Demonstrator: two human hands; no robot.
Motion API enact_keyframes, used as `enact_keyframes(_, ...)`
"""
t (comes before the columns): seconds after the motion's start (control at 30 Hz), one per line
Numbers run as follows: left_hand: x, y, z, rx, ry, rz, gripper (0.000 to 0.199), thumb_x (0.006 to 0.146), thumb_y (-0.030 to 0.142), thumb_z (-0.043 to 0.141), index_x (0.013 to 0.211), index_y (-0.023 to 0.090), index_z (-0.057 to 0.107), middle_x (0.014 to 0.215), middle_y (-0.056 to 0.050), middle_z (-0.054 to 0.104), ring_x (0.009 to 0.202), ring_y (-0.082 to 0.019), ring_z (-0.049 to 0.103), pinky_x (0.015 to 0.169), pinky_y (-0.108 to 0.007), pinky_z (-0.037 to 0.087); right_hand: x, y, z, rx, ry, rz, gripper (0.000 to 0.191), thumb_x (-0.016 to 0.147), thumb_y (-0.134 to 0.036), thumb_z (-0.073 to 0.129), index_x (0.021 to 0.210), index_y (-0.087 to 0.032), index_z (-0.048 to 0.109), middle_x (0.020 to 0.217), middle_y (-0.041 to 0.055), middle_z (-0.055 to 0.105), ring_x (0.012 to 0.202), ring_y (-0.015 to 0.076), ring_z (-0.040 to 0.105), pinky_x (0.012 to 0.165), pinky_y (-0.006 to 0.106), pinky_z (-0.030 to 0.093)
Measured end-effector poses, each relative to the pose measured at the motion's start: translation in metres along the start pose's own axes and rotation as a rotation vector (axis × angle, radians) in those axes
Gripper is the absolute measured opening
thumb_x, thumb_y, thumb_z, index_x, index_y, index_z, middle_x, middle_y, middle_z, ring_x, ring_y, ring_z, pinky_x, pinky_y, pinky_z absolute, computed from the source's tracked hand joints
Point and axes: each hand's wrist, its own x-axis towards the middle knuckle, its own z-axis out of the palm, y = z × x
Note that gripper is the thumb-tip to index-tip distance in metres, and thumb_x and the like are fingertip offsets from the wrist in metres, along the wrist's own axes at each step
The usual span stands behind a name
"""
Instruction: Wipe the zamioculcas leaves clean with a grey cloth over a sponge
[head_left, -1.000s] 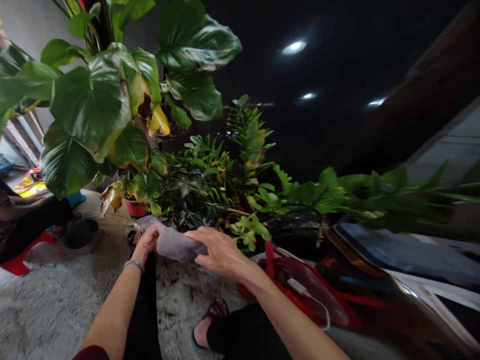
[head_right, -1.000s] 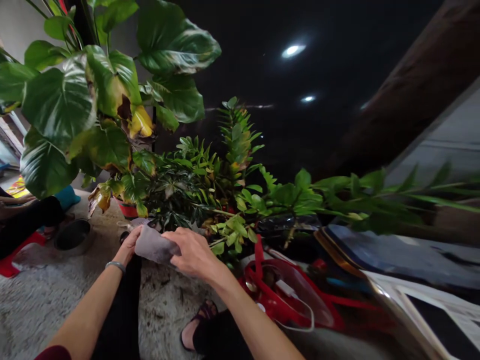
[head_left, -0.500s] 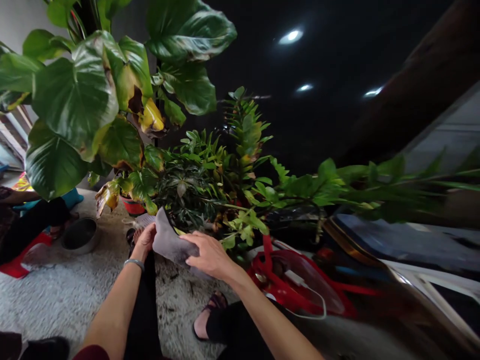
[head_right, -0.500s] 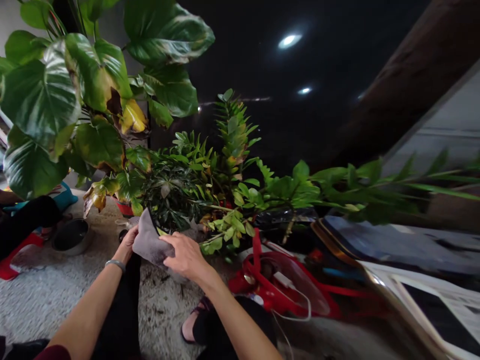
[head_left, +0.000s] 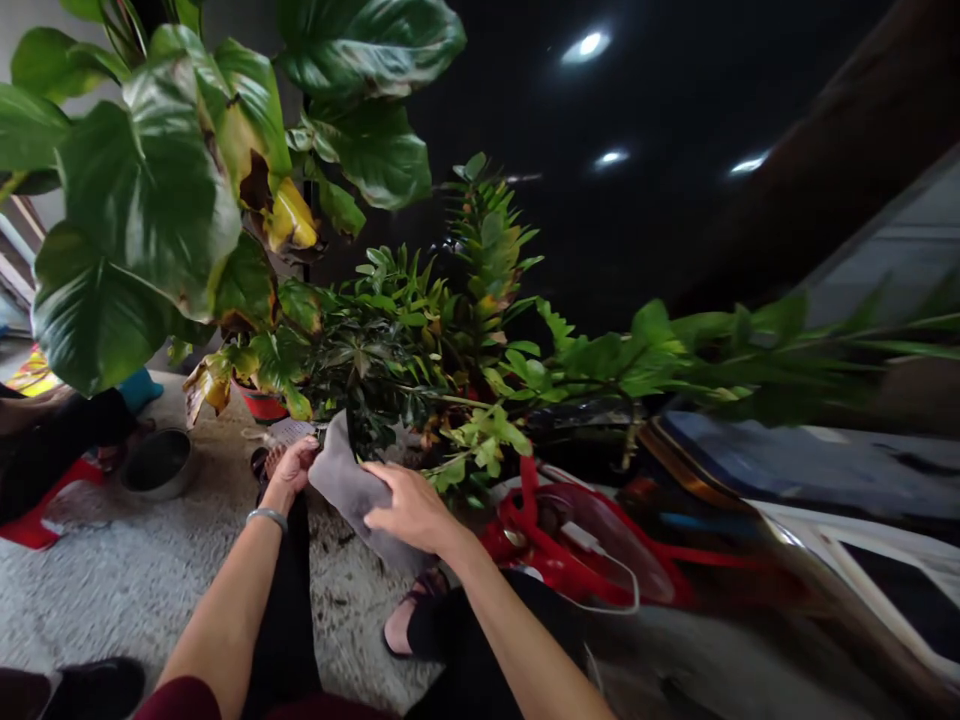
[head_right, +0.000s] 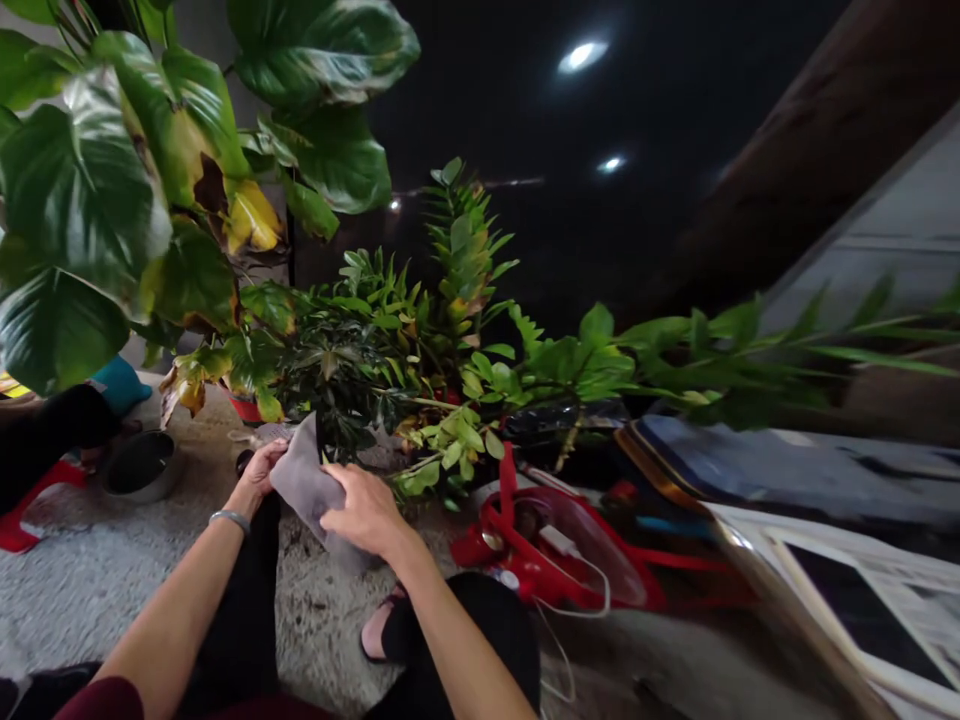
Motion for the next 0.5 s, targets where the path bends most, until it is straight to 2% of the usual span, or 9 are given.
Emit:
enact_keyframes(0.07, -0.003, 0.003, 0.002, -0.007, -0.007, -0.015, 0.023, 0.065, 0.014, 0.082, 0.072, 0.02, 0.061, 0.075, 0.0, 0.074, 0.07, -0.019, 0.069, 0.073, -0.031, 0.053, -0.021, 0.011, -0.016, 0.113, 0.127, -0.04, 0.068, 0.068, -0.024, 0.076, 0.136, -0.018, 0.075, 0.129, 0.0144, 0.078, 0.117, 0.0359, 0.073, 0.105, 0.048, 0.055)
enact_keyframes(0.13, -0.006, 0.006, 0.005, -0.009, -0.03, -0.033, 0.022, 0.067, 0.016, 0.081, 0.075, 0.02, 0.061, 0.094, -0.006, 0.08, 0.081, -0.024, 0.074, 0.076, -0.035, 0.056, -0.024, 0.016, -0.042, 0.209, 0.348, -0.036, 0.066, 0.071, -0.032, 0.076, 0.137, -0.019, 0.073, 0.132, 0.0134, 0.077, 0.118, 0.0344, 0.073, 0.106, 0.047, 0.055)
enact_keyframes(0.2, -0.009, 0.007, 0.01, -0.01, -0.049, -0.049, 0.021, 0.069, 0.016, 0.08, 0.076, 0.02, 0.061, 0.107, -0.01, 0.081, 0.088, -0.027, 0.076, 0.077, -0.037, 0.058, -0.006, 0.017, -0.062, 0.263, 0.552, 0.01, 0.069, 0.074, -0.04, 0.077, 0.139, -0.02, 0.07, 0.134, 0.0131, 0.076, 0.12, 0.0344, 0.072, 0.107, 0.048, 0.055)
enact_keyframes(0.27, -0.01, 0.007, 0.015, -0.009, -0.051, -0.059, 0.021, 0.071, 0.015, 0.079, 0.077, 0.021, 0.06, 0.108, -0.01, 0.081, 0.088, -0.027, 0.077, 0.077, -0.037, 0.058, 0.019, 0.015, -0.065, 0.283, 0.639, 0.088, 0.072, 0.074, -0.042, 0.077, 0.142, -0.019, 0.068, 0.134, 0.0135, 0.076, 0.121, 0.0347, 0.072, 0.108, 0.05, 0.054)
enact_keyframes(0.37, -0.009, 0.005, 0.016, -0.009, -0.047, -0.067, 0.022, 0.071, 0.015, 0.079, 0.078, 0.021, 0.059, 0.106, -0.01, 0.081, 0.085, -0.026, 0.077, 0.075, -0.037, 0.058, 0.036, 0.014, -0.032, 0.286, 0.513, 0.21, 0.069, 0.072, -0.033, 0.075, 0.139, -0.017, 0.069, 0.128, 0.0156, 0.079, 0.118, 0.0344, 0.074, 0.107, 0.05, 0.055)
enact_keyframes(0.43, -0.007, 0.003, 0.014, -0.015, -0.044, -0.062, 0.023, 0.07, 0.015, 0.079, 0.078, 0.021, 0.058, 0.098, -0.007, 0.08, 0.08, -0.023, 0.075, 0.074, -0.035, 0.058, 0.022, 0.015, 0.0, 0.303, 0.385, 0.189, 0.063, 0.071, -0.028, 0.073, 0.134, -0.016, 0.072, 0.126, 0.0155, 0.08, 0.117, 0.0341, 0.075, 0.107, 0.049, 0.056)
enact_keyframes(0.5, -0.007, 0.004, 0.011, -0.022, -0.038, -0.052, 0.024, 0.068, 0.014, 0.079, 0.076, 0.021, 0.058, 0.086, -0.003, 0.077, 0.073, -0.021, 0.073, 0.071, -0.033, 0.058, -0.001, 0.017, 0.021, 0.349, 0.321, 0.123, 0.059, 0.072, -0.027, 0.072, 0.13, -0.019, 0.073, 0.124, 0.0131, 0.08, 0.115, 0.0333, 0.075, 0.106, 0.048, 0.057)
